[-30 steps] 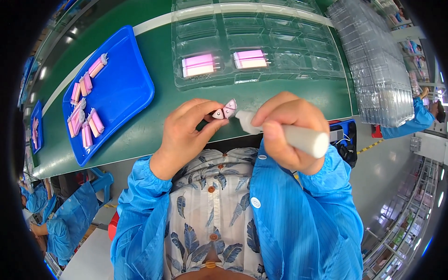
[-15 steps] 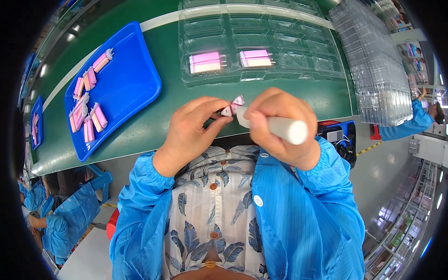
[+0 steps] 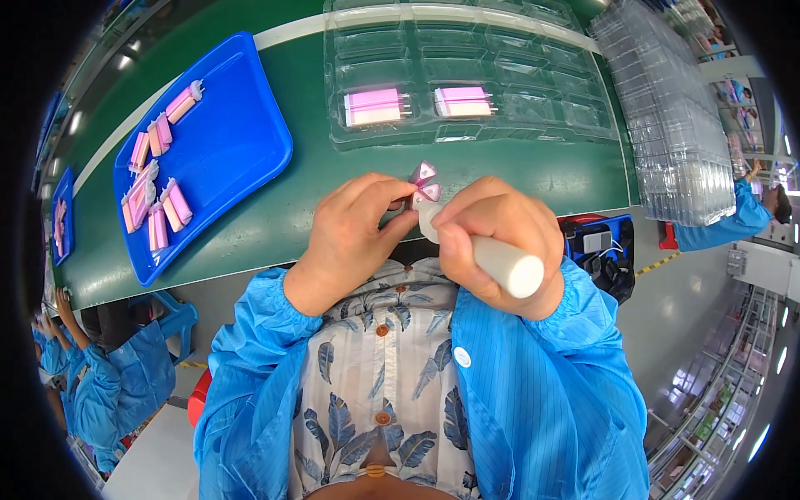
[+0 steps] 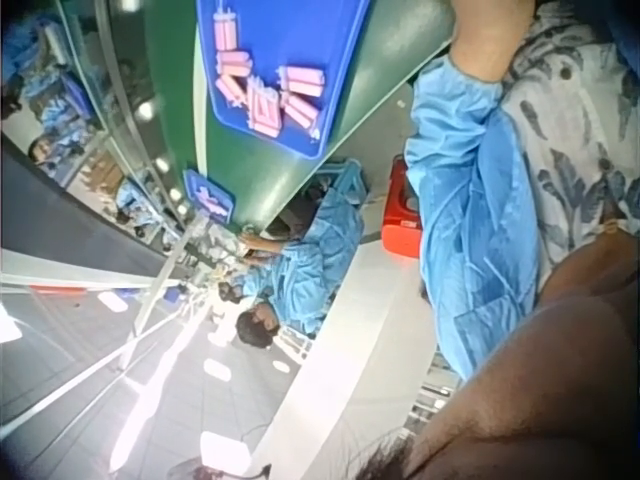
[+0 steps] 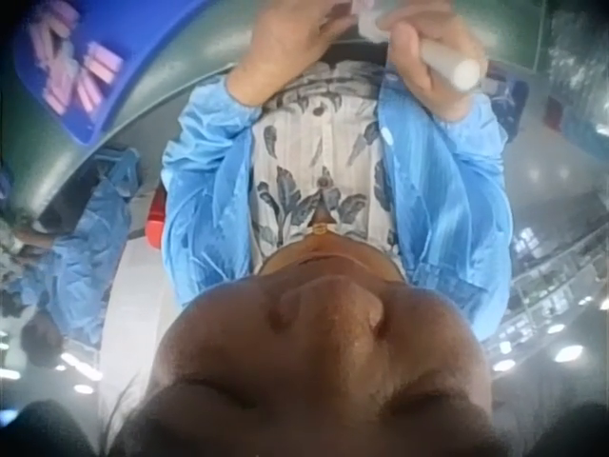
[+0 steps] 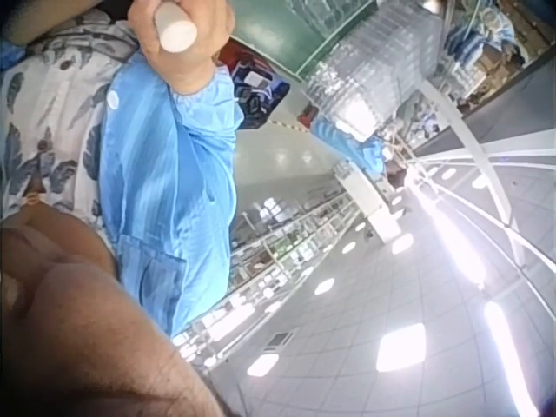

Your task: The person assembles small pink and white components by hand using a manual glue dispenser on a factory assembly line.

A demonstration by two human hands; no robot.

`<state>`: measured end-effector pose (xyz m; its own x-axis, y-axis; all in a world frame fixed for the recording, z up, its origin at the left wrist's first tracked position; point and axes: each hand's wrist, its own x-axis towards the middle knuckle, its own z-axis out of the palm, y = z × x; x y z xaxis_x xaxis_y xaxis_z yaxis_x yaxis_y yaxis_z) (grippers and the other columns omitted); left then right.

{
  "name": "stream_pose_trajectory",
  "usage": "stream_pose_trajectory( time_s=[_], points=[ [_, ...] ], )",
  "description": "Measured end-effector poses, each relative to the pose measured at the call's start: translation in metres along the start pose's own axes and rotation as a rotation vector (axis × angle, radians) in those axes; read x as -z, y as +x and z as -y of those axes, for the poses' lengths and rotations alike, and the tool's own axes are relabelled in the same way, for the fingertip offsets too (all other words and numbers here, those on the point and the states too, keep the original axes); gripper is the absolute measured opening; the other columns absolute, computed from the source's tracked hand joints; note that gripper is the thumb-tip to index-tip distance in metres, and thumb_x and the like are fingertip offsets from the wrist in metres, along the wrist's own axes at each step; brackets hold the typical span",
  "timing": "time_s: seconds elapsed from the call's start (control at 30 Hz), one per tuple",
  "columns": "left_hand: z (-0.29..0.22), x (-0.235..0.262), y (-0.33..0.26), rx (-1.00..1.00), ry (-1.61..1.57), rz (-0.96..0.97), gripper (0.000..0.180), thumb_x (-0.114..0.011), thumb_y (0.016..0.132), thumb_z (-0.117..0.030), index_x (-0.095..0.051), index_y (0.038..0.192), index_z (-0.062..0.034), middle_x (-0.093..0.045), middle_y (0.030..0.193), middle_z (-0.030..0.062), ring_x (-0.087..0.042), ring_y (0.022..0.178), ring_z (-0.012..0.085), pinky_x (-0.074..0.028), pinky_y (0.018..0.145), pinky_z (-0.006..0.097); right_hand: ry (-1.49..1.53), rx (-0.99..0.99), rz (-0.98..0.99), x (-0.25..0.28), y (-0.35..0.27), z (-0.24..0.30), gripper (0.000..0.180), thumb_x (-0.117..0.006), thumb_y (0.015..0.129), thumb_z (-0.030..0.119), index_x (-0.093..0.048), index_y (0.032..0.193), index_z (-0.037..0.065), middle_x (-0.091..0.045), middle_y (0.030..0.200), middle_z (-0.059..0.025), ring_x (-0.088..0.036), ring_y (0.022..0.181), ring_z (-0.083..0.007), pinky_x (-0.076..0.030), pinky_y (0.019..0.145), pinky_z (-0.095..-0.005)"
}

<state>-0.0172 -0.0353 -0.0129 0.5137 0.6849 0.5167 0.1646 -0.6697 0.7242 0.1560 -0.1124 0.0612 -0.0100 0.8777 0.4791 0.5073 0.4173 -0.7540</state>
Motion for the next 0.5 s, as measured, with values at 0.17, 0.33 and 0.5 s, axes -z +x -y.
stream_pose_trajectory(
  time_s=[0.17, 0.33, 0.5],
  points=[
    [0.001, 0.001, 0.004, -0.03, 0.007, -0.01, 0.029, -0.079, 0.073, -0.004, -0.062, 0.096, -0.0038, -0.064, 0.089, 0.0098, -0.065, 0.078, 0.0293, -0.054, 0.066, 0.039, -0.051, 0.069, 0.0, -0.005, 0.008, -0.007, 0.016, -0.072, 0.084, 0.001, -0.056, 0.083, 0.003, -0.068, 0.078, -0.0134, -0.062, 0.06, -0.0211, -0.047, 0.051, -0.0315],
    [-0.008, 0.004, 0.007, 0.021, 0.06, -0.007, 0.031, -0.077, 0.075, 0.001, -0.061, 0.101, -0.0045, -0.069, 0.109, 0.0143, -0.07, 0.095, 0.0317, -0.057, 0.081, 0.038, 0.15, 0.042, -0.057, 0.006, 0.005, -0.01, 0.01, -0.066, 0.091, 0.005, -0.057, 0.09, 0.001, -0.068, 0.083, -0.0156, -0.061, 0.062, -0.0194, -0.048, 0.055, -0.0295],
    [-0.007, 0.029, 0.051, -0.031, 0.21, -0.072, 0.025, -0.074, 0.083, -0.002, -0.058, 0.102, -0.0028, -0.069, 0.107, 0.0163, -0.069, 0.096, 0.0336, -0.056, 0.082, 0.039, 0.364, 0.017, -0.268, 0.031, -0.01, -0.011, 0.021, -0.057, 0.102, 0.02, -0.052, 0.095, 0.001, -0.066, 0.093, -0.0201, -0.055, 0.056, -0.0101, -0.05, 0.055, -0.0259]
  ],
)
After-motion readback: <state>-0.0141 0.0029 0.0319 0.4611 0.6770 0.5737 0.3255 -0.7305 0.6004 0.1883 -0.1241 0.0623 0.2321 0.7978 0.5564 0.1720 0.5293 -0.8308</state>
